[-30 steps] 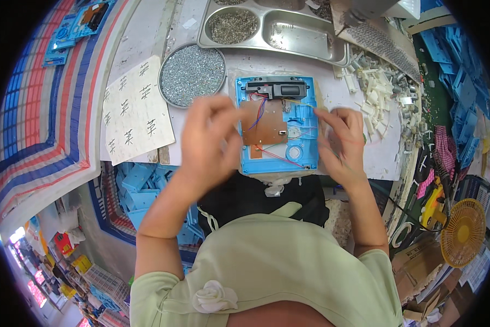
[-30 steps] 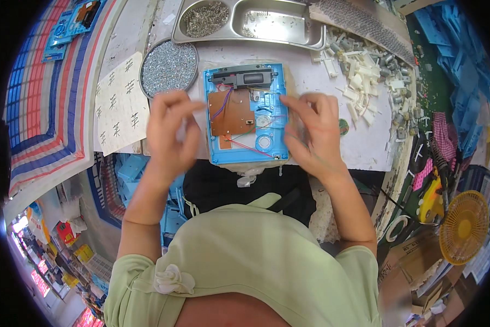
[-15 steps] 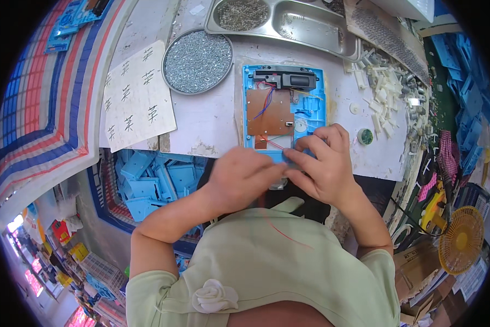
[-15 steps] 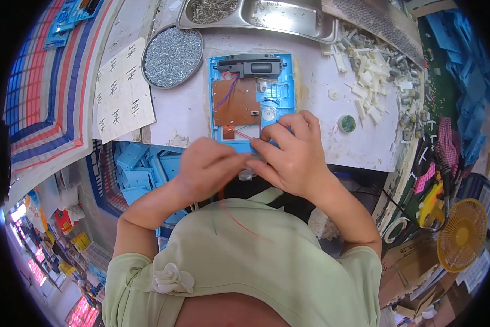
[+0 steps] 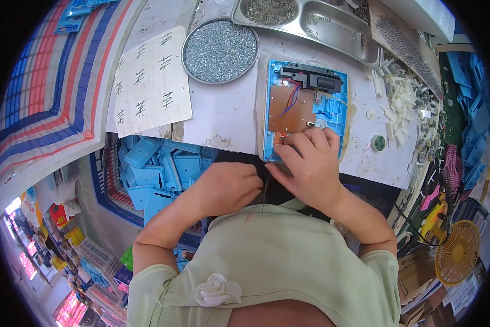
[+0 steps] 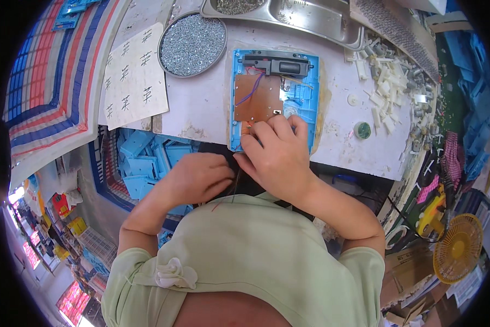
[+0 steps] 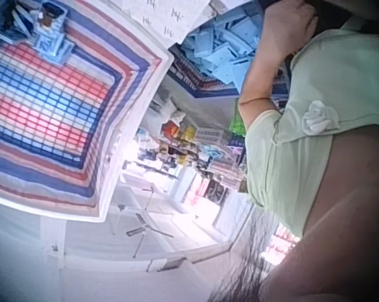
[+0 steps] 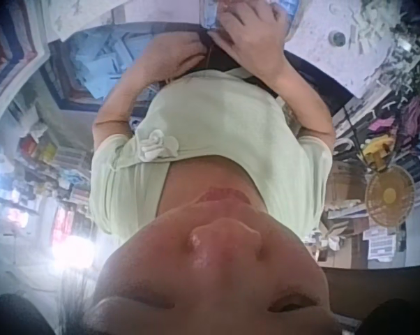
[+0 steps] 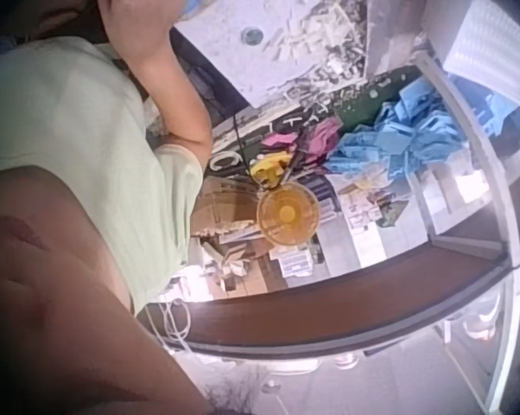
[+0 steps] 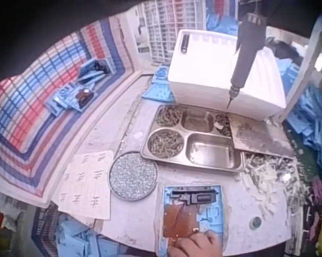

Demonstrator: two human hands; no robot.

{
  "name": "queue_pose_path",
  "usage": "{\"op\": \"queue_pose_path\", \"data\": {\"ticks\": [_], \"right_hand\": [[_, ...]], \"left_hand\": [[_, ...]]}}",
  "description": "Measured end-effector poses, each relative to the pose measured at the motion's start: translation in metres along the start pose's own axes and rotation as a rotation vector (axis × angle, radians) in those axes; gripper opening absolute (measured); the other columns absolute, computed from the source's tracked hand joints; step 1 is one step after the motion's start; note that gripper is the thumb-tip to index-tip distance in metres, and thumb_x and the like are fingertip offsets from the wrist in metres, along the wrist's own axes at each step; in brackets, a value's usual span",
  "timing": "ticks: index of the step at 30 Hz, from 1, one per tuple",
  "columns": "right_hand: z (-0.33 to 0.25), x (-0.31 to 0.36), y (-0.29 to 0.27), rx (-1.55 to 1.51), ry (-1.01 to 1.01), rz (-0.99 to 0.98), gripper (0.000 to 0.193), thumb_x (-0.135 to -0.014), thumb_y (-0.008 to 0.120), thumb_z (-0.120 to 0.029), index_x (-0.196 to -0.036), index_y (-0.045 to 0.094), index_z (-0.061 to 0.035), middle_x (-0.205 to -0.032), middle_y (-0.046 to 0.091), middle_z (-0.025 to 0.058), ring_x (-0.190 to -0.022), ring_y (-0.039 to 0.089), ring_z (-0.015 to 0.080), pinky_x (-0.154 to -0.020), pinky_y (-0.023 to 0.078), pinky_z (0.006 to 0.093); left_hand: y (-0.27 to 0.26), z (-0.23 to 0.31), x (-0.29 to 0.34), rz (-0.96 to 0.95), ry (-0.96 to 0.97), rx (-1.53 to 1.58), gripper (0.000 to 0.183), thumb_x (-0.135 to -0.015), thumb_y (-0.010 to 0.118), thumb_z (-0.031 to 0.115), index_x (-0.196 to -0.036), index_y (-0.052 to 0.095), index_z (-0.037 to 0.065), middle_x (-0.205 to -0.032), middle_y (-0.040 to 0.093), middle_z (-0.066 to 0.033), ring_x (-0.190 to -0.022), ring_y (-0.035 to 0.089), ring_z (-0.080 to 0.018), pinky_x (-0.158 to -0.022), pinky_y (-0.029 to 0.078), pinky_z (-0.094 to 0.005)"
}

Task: Soldering wires and assembling components into a blue plastic electronics housing.

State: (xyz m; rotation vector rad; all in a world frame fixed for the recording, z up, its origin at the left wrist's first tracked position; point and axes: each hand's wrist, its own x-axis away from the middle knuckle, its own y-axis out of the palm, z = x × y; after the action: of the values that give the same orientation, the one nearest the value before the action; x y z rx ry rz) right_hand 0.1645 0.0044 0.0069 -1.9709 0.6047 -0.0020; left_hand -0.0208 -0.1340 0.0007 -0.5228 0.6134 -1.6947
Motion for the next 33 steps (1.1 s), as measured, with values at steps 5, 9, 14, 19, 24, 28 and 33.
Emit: {"op": "queue_pose_path", "data": {"ticks": [5,9,14,19,24,28,33], "right_hand": [[-0.001,-0.008,-0.017,0.012,-0.005,-0.097,0.042,-0.071,0.082,-0.024,-0.109,0.070,-0.0080,-0.097,0.062,0.0059,-0.098,0.057,0.0277,-0.090,0.039,0.0459],[0.083,-0.030,-0.093,-0.289,0.109,0.037,0.025,-0.076,0.081,-0.013,-0.100,0.076,-0.0076,-0.082,0.069,0.0044,-0.076,0.063,0.0195,-0.077,0.047,0.0362],[0.248,-0.131,-0.197,-0.171,0.347,0.680,0.019,-0.094,0.070,-0.016,-0.098,0.073,0.0021,-0.080,0.068,0.0013,-0.078,0.062,0.0107,-0.073,0.048,0.0253],[0.245,-0.304,-0.203,0.457,-0.392,0.601,0.021,-0.090,0.073,-0.015,-0.110,0.076,-0.0109,-0.107,0.072,0.0081,-0.104,0.062,0.0299,-0.096,0.048,0.0379],[0.226,-0.379,-0.174,0.564,-0.415,0.590,0.016,-0.079,0.077,-0.014,-0.092,0.073,-0.0050,-0.091,0.069,0.0114,-0.097,0.063,0.0307,-0.087,0.053,0.0416],[0.234,-0.402,-0.163,0.493,-0.298,0.624,0.008,-0.075,0.077,-0.013,-0.079,0.074,-0.0079,-0.094,0.067,0.0132,-0.104,0.057,0.0358,-0.092,0.049,0.0434],[0.308,-0.418,-0.197,0.085,-0.122,0.495,0.015,-0.082,0.073,-0.016,-0.091,0.073,-0.0045,-0.104,0.071,0.0166,-0.097,0.065,0.0326,-0.085,0.049,0.0394]], "left_hand": [[0.001,-0.022,-0.025,0.223,0.131,-0.040,0.023,-0.079,0.082,0.015,-0.098,0.071,0.009,-0.088,0.063,-0.0099,-0.077,0.064,-0.0305,-0.065,0.053,-0.0396],[-0.002,-0.029,-0.023,0.219,0.176,0.021,0.020,-0.083,0.081,0.015,-0.100,0.073,0.009,-0.086,0.061,-0.0080,-0.074,0.064,-0.0263,-0.063,0.053,-0.0368],[-0.005,-0.030,-0.034,0.172,0.174,0.117,0.016,-0.086,0.077,0.016,-0.099,0.071,0.008,-0.086,0.059,-0.0096,-0.076,0.063,-0.0299,-0.066,0.053,-0.0406],[-0.003,-0.030,-0.031,0.177,0.140,0.112,0.019,-0.083,0.082,0.016,-0.101,0.076,0.011,-0.084,0.060,-0.0063,-0.073,0.064,-0.0251,-0.063,0.053,-0.0357],[-0.003,-0.027,-0.028,0.177,0.097,0.126,0.018,-0.082,0.082,0.016,-0.099,0.076,0.012,-0.084,0.060,-0.0054,-0.072,0.064,-0.0236,-0.063,0.053,-0.0360],[-0.002,-0.025,-0.027,0.211,0.084,0.118,0.018,-0.081,0.083,0.017,-0.097,0.077,0.012,-0.082,0.060,-0.0053,-0.071,0.064,-0.0237,-0.062,0.053,-0.0363],[0.001,-0.028,-0.032,0.201,0.109,0.093,0.020,-0.079,0.083,0.017,-0.096,0.075,0.011,-0.082,0.061,-0.0067,-0.070,0.063,-0.0267,-0.061,0.052,-0.0383]]}}
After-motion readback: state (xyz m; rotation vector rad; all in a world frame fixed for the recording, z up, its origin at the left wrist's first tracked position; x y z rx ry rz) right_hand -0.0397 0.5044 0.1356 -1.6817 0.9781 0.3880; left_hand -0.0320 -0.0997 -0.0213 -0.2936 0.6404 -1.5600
